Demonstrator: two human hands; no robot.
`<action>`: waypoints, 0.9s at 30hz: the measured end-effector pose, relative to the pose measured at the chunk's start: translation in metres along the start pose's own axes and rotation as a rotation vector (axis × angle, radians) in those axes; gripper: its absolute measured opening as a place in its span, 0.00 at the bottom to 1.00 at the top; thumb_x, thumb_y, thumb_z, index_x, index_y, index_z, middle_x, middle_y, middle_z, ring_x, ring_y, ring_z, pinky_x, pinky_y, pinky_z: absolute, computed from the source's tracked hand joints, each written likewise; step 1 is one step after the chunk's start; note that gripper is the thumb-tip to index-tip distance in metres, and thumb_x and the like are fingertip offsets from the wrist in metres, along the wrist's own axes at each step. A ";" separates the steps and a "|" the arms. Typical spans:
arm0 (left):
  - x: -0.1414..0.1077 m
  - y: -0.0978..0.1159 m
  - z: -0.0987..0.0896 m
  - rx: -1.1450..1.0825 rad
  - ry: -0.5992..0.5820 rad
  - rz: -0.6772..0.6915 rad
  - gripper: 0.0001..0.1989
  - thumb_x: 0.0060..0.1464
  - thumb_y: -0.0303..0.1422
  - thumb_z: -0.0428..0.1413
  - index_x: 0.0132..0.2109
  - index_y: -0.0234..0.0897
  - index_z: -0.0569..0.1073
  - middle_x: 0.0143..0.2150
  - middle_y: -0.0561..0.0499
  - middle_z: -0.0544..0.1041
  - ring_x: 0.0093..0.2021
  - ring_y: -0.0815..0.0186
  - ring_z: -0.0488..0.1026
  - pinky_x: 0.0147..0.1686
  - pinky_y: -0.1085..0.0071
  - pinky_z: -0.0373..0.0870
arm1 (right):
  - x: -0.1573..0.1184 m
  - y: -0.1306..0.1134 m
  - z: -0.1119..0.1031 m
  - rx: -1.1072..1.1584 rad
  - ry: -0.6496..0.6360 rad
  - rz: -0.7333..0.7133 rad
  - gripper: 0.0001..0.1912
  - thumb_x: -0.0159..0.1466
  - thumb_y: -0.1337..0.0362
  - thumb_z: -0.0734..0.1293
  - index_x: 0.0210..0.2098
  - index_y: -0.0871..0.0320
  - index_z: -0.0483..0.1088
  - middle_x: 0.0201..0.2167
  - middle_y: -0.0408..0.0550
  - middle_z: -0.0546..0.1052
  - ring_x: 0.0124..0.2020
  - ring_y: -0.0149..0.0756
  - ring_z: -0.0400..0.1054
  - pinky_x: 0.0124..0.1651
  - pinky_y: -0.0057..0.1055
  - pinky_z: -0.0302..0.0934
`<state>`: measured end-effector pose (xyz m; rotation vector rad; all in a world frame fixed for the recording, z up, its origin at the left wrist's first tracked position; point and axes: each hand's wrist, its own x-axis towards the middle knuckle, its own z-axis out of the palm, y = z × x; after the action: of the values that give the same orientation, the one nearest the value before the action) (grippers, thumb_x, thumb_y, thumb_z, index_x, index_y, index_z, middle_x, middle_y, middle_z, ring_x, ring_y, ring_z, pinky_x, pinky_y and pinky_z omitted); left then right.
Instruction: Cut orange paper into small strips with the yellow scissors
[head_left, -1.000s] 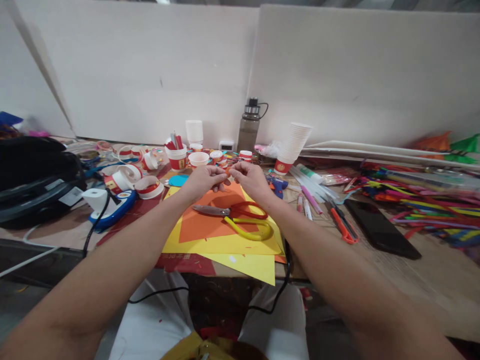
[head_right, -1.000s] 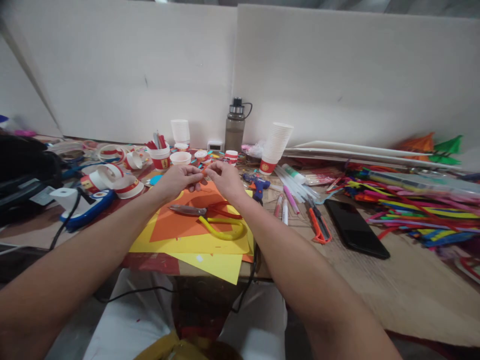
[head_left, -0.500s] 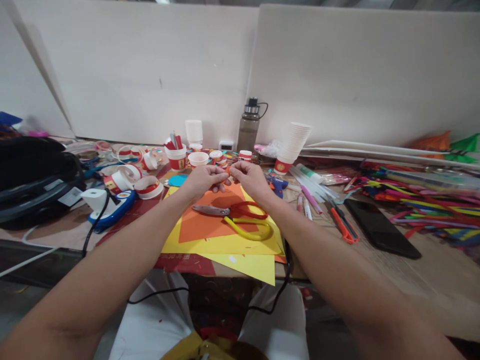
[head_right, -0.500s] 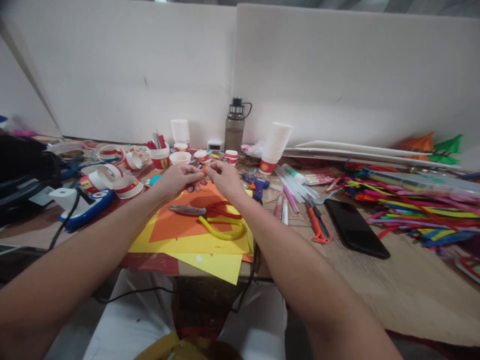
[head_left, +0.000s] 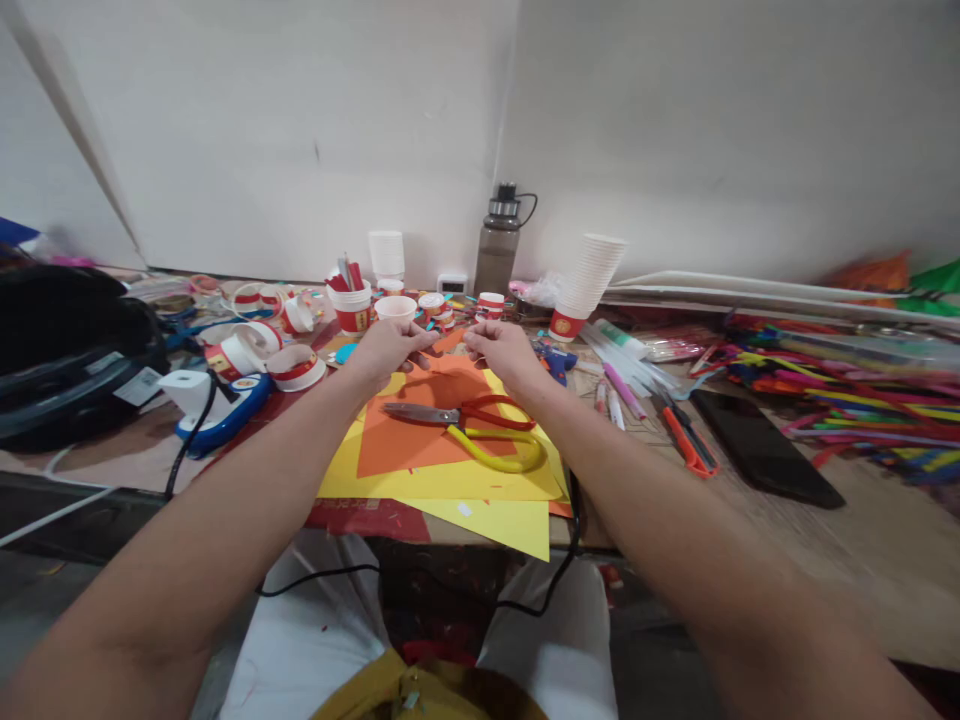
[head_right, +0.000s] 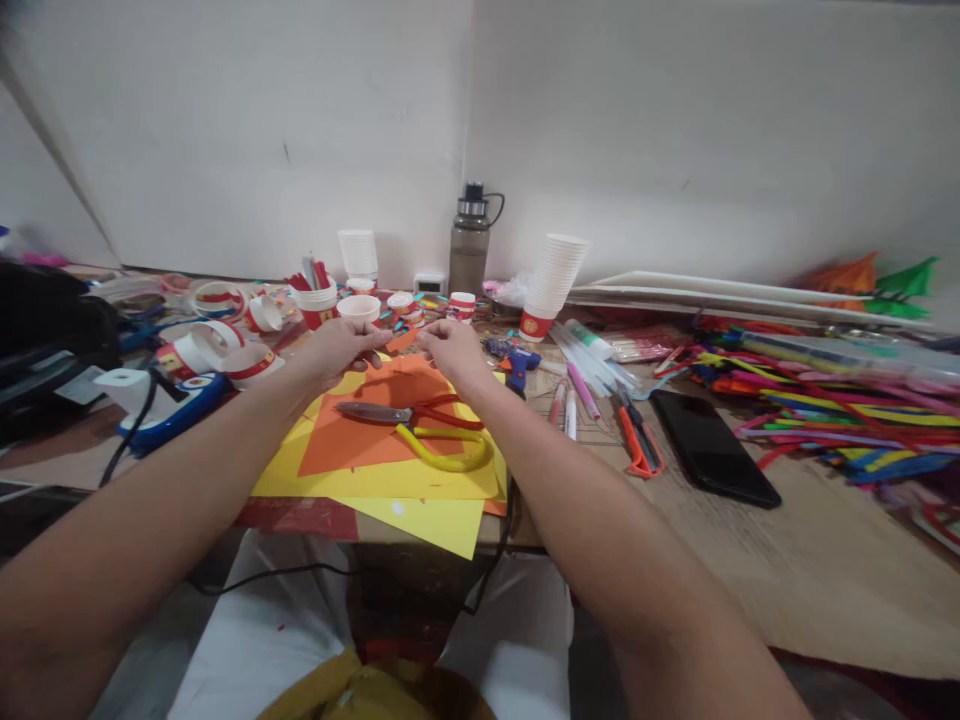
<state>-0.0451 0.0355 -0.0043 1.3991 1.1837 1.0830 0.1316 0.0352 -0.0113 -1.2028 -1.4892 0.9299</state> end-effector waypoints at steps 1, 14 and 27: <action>0.001 0.000 -0.002 0.003 0.014 0.003 0.16 0.43 0.41 0.64 0.28 0.31 0.71 0.31 0.46 0.78 0.19 0.76 0.69 0.14 0.81 0.53 | 0.000 -0.001 0.000 0.018 0.008 0.032 0.04 0.56 0.67 0.64 0.25 0.60 0.67 0.18 0.40 0.68 0.20 0.24 0.61 0.24 0.22 0.57; -0.002 -0.001 -0.004 0.103 -0.127 -0.069 0.10 0.45 0.36 0.62 0.26 0.32 0.74 0.24 0.48 0.75 0.17 0.77 0.60 0.17 0.78 0.52 | -0.004 -0.004 -0.003 -0.188 0.022 0.006 0.05 0.57 0.67 0.66 0.26 0.62 0.73 0.20 0.43 0.73 0.21 0.25 0.63 0.26 0.22 0.58; -0.005 -0.002 0.004 0.226 -0.210 -0.014 0.11 0.45 0.39 0.61 0.25 0.33 0.76 0.22 0.50 0.73 0.18 0.76 0.61 0.17 0.78 0.52 | -0.008 -0.007 0.002 -0.363 -0.168 -0.041 0.08 0.60 0.66 0.64 0.27 0.63 0.72 0.20 0.42 0.71 0.21 0.24 0.60 0.25 0.22 0.53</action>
<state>-0.0425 0.0307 -0.0070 1.6330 1.1860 0.7878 0.1283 0.0261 -0.0073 -1.3707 -1.8684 0.7671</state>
